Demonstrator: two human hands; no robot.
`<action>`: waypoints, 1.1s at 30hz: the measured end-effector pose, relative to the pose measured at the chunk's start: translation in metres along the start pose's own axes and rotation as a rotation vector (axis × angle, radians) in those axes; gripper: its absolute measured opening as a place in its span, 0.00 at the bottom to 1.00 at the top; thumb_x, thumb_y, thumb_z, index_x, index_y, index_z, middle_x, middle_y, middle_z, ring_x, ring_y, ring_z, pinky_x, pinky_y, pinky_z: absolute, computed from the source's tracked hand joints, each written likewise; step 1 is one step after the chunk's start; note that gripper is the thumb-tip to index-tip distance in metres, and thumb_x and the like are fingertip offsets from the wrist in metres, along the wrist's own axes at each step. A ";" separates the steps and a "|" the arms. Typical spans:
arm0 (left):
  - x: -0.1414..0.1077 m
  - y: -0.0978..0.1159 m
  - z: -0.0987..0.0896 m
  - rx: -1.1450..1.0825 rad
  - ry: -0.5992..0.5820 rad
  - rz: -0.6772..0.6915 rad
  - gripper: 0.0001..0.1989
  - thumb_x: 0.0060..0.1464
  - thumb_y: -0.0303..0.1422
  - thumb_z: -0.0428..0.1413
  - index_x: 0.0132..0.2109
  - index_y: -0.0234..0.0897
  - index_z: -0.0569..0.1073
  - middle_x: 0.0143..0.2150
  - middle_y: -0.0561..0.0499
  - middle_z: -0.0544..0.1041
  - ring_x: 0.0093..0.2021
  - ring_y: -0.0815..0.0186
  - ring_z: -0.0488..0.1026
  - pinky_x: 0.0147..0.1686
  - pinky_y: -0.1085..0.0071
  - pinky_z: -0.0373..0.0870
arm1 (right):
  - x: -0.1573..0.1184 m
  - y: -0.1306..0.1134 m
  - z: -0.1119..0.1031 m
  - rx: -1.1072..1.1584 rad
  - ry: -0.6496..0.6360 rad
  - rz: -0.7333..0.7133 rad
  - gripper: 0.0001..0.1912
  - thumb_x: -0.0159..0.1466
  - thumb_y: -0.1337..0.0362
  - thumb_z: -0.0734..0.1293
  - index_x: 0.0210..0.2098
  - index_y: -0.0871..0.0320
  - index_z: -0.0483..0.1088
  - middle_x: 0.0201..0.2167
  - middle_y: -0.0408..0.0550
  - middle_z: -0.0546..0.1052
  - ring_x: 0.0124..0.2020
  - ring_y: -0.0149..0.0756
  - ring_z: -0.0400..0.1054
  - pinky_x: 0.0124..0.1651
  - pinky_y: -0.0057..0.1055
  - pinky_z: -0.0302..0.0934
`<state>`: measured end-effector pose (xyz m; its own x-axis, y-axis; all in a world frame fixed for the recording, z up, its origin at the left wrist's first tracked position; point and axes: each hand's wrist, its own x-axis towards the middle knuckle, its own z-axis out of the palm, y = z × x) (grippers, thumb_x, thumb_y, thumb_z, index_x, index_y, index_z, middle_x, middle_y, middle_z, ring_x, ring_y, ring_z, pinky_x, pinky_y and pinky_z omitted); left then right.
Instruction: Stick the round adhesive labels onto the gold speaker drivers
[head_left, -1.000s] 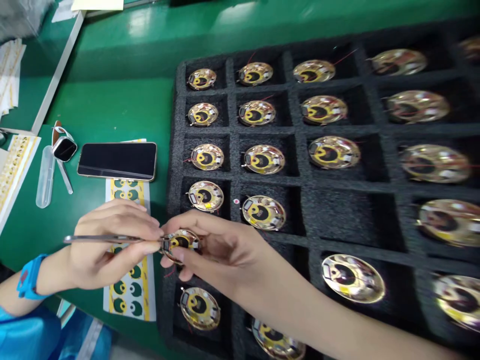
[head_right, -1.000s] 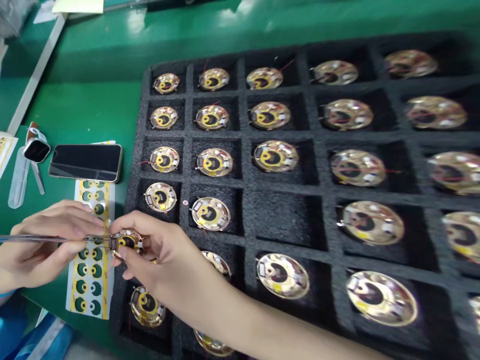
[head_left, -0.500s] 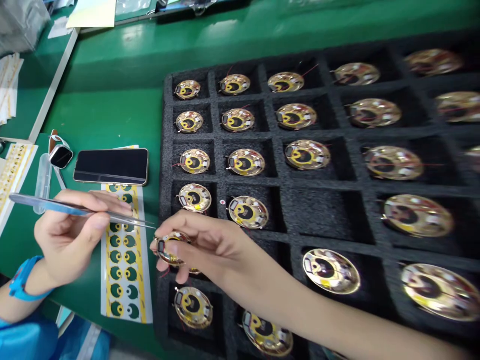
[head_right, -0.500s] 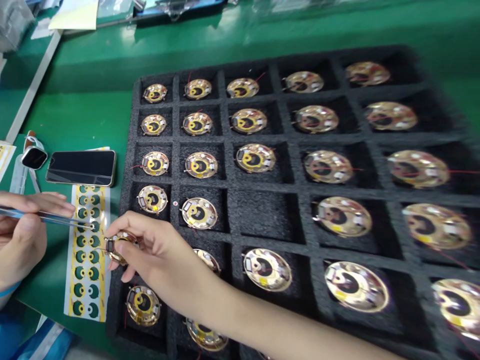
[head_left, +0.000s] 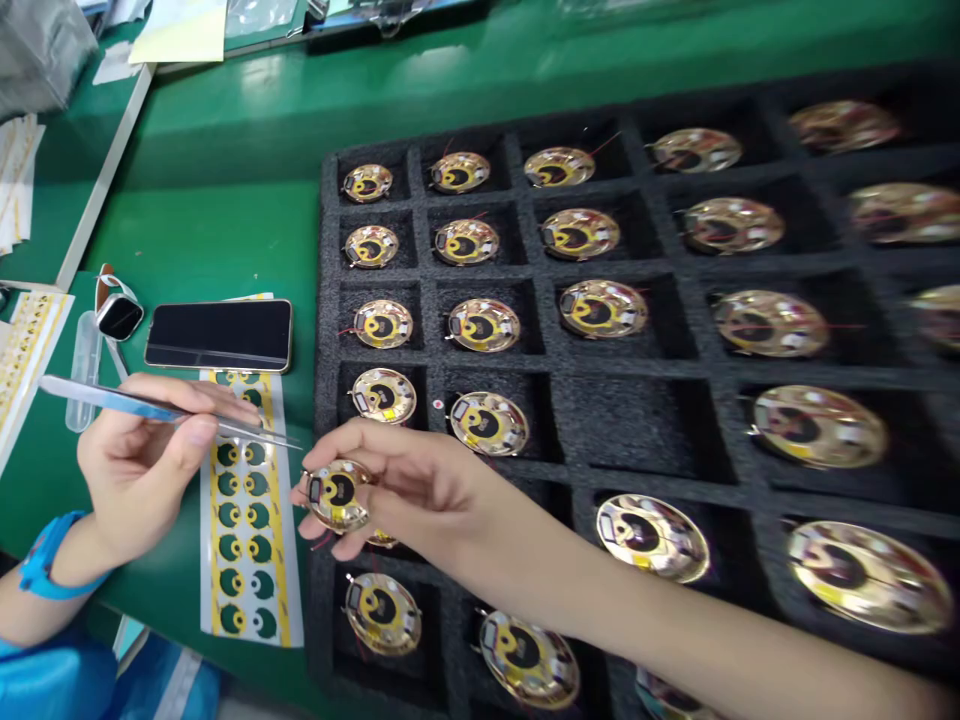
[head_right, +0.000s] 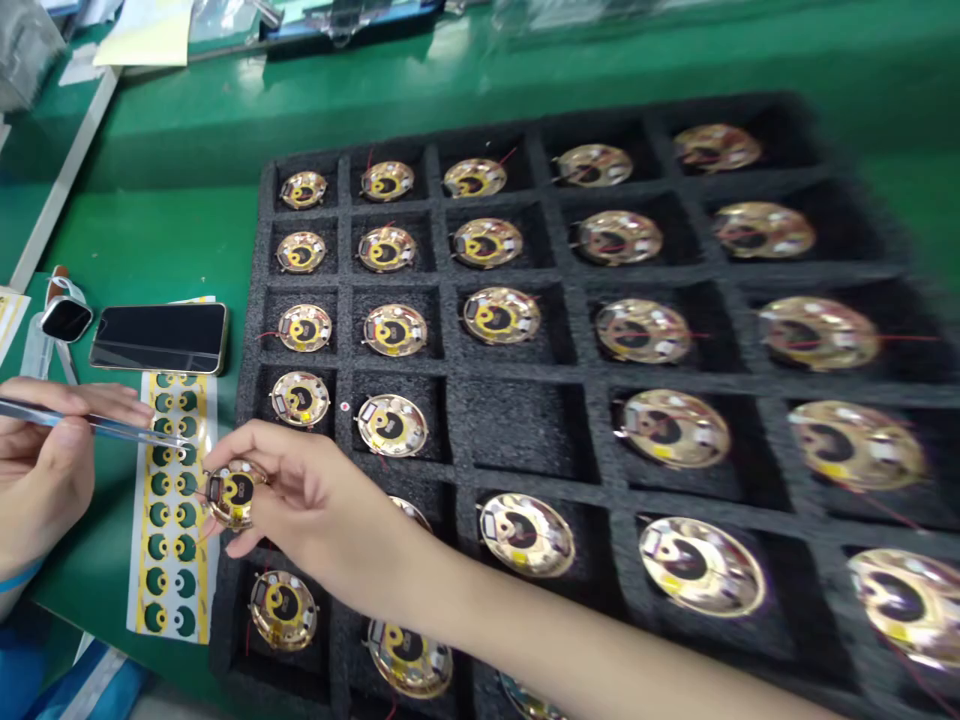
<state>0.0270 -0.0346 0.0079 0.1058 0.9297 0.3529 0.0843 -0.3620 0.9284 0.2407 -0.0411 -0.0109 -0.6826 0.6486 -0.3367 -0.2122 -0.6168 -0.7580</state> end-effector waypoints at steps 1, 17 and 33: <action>0.000 -0.001 0.000 0.011 0.000 -0.001 0.05 0.59 0.28 0.59 0.42 0.39 0.77 0.36 0.50 0.83 0.37 0.61 0.82 0.47 0.61 0.78 | 0.000 0.000 0.000 0.000 0.003 0.001 0.06 0.61 0.70 0.65 0.39 0.57 0.68 0.35 0.42 0.76 0.33 0.25 0.75 0.34 0.20 0.72; 0.004 -0.007 0.000 0.011 0.017 -0.068 0.02 0.59 0.31 0.59 0.41 0.40 0.76 0.34 0.53 0.83 0.35 0.64 0.82 0.44 0.65 0.79 | 0.003 0.005 -0.005 0.059 -0.075 0.024 0.13 0.55 0.77 0.64 0.39 0.57 0.70 0.32 0.40 0.78 0.32 0.26 0.77 0.32 0.19 0.72; 0.003 -0.012 -0.002 -0.020 -0.006 -0.107 0.03 0.59 0.29 0.59 0.41 0.40 0.76 0.35 0.53 0.83 0.36 0.64 0.82 0.41 0.68 0.79 | 0.000 -0.004 -0.006 0.037 -0.094 0.047 0.04 0.64 0.67 0.65 0.38 0.58 0.70 0.32 0.43 0.78 0.31 0.28 0.78 0.29 0.21 0.72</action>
<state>0.0246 -0.0277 -0.0017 0.1034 0.9625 0.2507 0.0754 -0.2589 0.9630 0.2456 -0.0357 -0.0114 -0.7545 0.5752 -0.3162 -0.2032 -0.6627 -0.7208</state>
